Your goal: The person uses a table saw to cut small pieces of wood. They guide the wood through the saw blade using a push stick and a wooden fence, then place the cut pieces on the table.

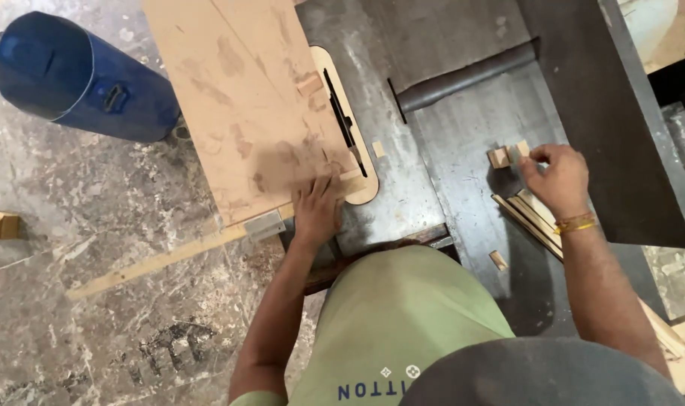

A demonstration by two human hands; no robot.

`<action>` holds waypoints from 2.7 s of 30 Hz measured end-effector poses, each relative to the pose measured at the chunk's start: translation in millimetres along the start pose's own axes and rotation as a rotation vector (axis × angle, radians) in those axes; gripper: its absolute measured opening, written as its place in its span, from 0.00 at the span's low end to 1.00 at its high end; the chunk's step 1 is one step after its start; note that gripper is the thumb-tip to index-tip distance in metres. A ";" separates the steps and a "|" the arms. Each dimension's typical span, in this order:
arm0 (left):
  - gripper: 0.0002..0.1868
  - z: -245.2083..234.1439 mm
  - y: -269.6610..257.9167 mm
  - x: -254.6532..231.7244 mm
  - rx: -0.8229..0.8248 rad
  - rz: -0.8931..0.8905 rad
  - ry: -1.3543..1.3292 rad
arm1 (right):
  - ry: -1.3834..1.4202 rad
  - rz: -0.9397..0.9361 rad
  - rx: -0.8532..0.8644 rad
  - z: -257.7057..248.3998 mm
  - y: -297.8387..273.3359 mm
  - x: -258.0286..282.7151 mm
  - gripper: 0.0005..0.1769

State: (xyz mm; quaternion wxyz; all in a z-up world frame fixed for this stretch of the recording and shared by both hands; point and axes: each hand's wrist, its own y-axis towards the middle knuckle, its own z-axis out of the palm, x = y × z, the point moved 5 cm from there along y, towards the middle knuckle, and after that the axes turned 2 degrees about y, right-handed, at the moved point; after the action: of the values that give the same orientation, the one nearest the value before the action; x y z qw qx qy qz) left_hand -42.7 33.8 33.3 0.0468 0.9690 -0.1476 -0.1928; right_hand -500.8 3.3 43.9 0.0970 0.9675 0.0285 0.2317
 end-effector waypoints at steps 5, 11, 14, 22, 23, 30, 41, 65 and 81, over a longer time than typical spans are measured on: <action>0.31 -10.3 -10.1 -11.6 -0.081 -0.003 0.030 | 0.029 0.020 -0.009 23.4 -9.9 -6.8 0.13; 0.29 -7.2 -9.5 -9.9 -0.040 -0.020 0.017 | -0.073 0.050 0.014 36.6 -12.8 -8.1 0.15; 0.28 -9.6 -7.1 -10.6 -0.020 -0.040 0.017 | -0.086 0.027 -0.013 29.0 -17.3 -8.6 0.18; 0.29 -30.5 -16.6 -7.1 -0.163 -0.033 0.014 | 0.057 -0.115 -0.051 17.2 -21.9 29.6 0.12; 0.29 -29.9 -18.4 -5.5 -0.166 -0.045 0.020 | 0.063 -0.125 -0.045 17.6 -17.9 41.2 0.12; 0.27 -15.0 -15.2 -7.0 -0.126 -0.008 0.079 | 0.250 -0.207 0.058 22.0 7.2 108.9 0.13; 0.29 -2.9 3.8 13.0 -0.109 -0.002 0.141 | 0.309 -0.221 0.181 41.4 4.1 123.9 0.16; 0.27 -7.1 14.8 -1.8 -0.171 0.108 0.105 | 0.463 -0.302 0.230 51.0 11.5 169.9 0.16; 0.28 -9.3 17.8 -5.7 -0.155 0.131 0.140 | 0.474 -0.294 0.279 67.5 14.1 167.9 0.17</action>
State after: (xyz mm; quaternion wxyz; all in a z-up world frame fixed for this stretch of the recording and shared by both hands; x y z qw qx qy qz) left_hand -48.9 19.0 46.5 0.1441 0.9618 -0.1917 -0.1322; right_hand -320.4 -5.5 62.1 -0.0136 0.8760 0.2215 0.4282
